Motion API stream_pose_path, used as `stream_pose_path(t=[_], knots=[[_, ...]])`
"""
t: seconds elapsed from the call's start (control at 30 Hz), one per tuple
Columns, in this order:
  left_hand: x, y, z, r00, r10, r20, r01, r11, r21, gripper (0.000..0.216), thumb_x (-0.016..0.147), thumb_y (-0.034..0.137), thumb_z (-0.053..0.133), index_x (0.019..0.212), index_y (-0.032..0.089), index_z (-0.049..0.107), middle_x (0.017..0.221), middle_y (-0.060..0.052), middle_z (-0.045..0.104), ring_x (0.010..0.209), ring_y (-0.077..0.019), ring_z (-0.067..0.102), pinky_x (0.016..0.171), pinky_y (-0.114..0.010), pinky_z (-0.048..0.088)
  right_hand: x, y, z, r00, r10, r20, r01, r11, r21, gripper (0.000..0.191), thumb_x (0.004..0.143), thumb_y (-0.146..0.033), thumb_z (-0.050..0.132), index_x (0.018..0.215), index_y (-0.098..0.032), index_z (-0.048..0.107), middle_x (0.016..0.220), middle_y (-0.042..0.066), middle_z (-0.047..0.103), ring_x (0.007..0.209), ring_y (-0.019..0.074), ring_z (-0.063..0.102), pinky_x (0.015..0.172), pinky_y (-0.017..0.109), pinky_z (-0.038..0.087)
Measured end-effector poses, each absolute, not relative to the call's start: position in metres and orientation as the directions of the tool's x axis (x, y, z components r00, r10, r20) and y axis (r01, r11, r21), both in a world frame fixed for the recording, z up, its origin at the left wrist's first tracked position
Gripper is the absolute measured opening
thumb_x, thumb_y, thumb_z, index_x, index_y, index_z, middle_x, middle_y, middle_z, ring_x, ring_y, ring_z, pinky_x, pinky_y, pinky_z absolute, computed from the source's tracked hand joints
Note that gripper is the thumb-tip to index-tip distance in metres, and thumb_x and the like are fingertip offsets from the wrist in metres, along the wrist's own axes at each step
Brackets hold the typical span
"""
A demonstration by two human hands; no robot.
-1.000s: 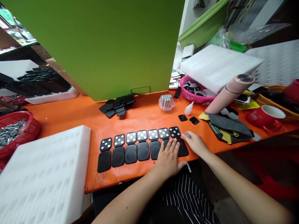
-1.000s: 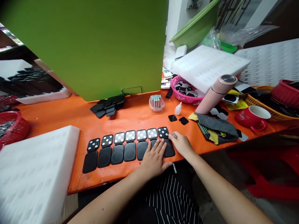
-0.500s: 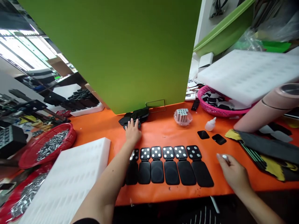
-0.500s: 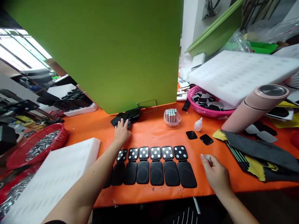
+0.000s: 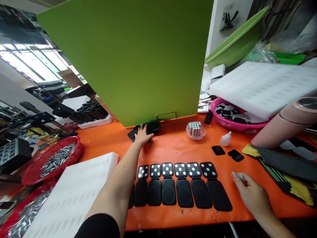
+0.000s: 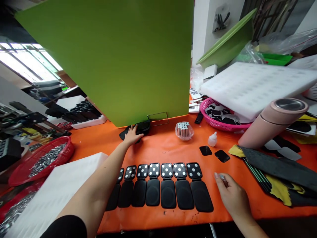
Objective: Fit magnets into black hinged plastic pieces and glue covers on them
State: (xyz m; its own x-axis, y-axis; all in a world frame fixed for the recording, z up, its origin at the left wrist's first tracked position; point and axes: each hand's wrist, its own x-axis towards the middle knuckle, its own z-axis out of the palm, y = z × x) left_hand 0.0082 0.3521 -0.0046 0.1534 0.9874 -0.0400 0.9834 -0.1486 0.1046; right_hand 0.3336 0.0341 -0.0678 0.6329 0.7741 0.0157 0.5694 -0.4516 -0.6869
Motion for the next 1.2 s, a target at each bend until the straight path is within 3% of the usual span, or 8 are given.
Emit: stream_pose_path(t=[0.2,0.33,0.47,0.7,0.8,0.9,1.1,1.2], knots=[[0.030,0.369,-0.004,0.144,0.988,-0.057,0.988,-0.141,0.064,0.081,0.067,0.053,0.054,0.136,0.032,0.019,0.147,-0.007,0.012,0.131,-0.0373,0.008,0.096,-0.065,0.014,0.334,0.035,-0.069,0.629,0.777,-0.022,0.541,-0.458,-0.706,0.034,0.074,-0.056,0.047,0.074,-0.024,0.058,0.079,0.005,0.067,0.074,0.0263,0.063,0.054,0.028,0.047],[0.040,0.374,-0.007,0.096,0.990,-0.103,0.995,-0.092,0.048,0.081,0.068,0.046,0.055,0.137,0.032,0.016,0.146,-0.011,0.013,0.128,-0.0431,0.017,0.086,-0.068,0.028,0.336,0.035,-0.075,0.633,0.774,-0.022,0.537,-0.460,-0.707,0.035,0.073,-0.058,0.047,0.074,-0.025,0.060,0.082,0.004,0.068,0.075,0.0263,0.064,0.052,0.028,0.048],[0.037,0.380,-0.006,0.121,0.977,-0.178,0.993,-0.119,0.027,0.095,0.058,0.029,0.066,0.137,0.032,0.015,0.145,-0.012,0.013,0.125,-0.0413,0.025,0.088,-0.055,0.038,0.336,0.036,-0.075,0.638,0.770,-0.033,0.545,-0.481,-0.686,0.037,0.072,-0.059,0.046,0.074,-0.025,0.060,0.081,0.005,0.068,0.074,0.0268,0.064,0.050,0.028,0.048],[0.037,0.374,-0.005,0.121,0.982,-0.144,0.991,-0.129,-0.047,0.087,0.067,0.014,0.057,0.139,0.029,0.010,0.139,-0.020,0.023,0.117,-0.0416,0.037,0.079,-0.054,0.043,0.336,0.035,-0.075,0.646,0.762,-0.042,0.554,-0.506,-0.661,0.039,0.071,-0.061,0.046,0.075,-0.025,0.059,0.084,0.006,0.067,0.072,0.0274,0.063,0.051,0.030,0.048],[0.039,0.367,0.000,0.202,0.971,-0.126,0.976,-0.210,-0.057,0.081,0.069,0.008,0.051,0.138,0.031,0.014,0.129,-0.018,0.036,0.110,-0.0365,0.046,0.079,-0.049,0.045,0.337,0.035,-0.078,0.650,0.757,-0.059,0.540,-0.516,-0.666,0.040,0.070,-0.062,0.045,0.076,-0.025,0.059,0.089,0.006,0.067,0.076,0.0279,0.063,0.054,0.031,0.048],[0.044,0.350,0.006,0.304,0.946,-0.113,0.948,-0.312,-0.062,0.076,0.072,0.004,0.044,0.137,0.032,0.015,0.125,-0.016,0.040,0.106,-0.0329,0.050,0.080,-0.046,0.045,0.339,0.035,-0.081,0.654,0.752,-0.085,0.524,-0.531,-0.666,0.041,0.068,-0.063,0.045,0.077,-0.025,0.059,0.090,0.006,0.067,0.074,0.0286,0.062,0.053,0.033,0.048],[0.087,0.288,-0.006,0.494,0.859,-0.134,0.866,-0.499,-0.010,0.074,0.077,0.001,0.035,0.134,0.044,0.015,0.135,-0.003,0.033,0.121,-0.0279,0.035,0.088,-0.041,0.042,0.343,0.034,-0.086,0.645,0.762,-0.057,0.535,-0.503,-0.679,0.039,0.066,-0.061,0.048,0.074,-0.025,0.058,0.085,0.007,0.067,0.070,0.0280,0.063,0.050,0.033,0.048],[0.112,0.268,-0.016,0.516,0.838,-0.177,0.855,-0.517,0.041,0.069,0.079,0.011,0.041,0.135,0.041,0.015,0.142,-0.004,0.024,0.127,-0.0333,0.024,0.088,-0.046,0.041,0.342,0.034,-0.083,0.653,0.755,-0.062,0.544,-0.524,-0.655,0.040,0.066,-0.061,0.048,0.074,-0.024,0.058,0.086,0.007,0.067,0.069,0.0282,0.062,0.050,0.033,0.047]])
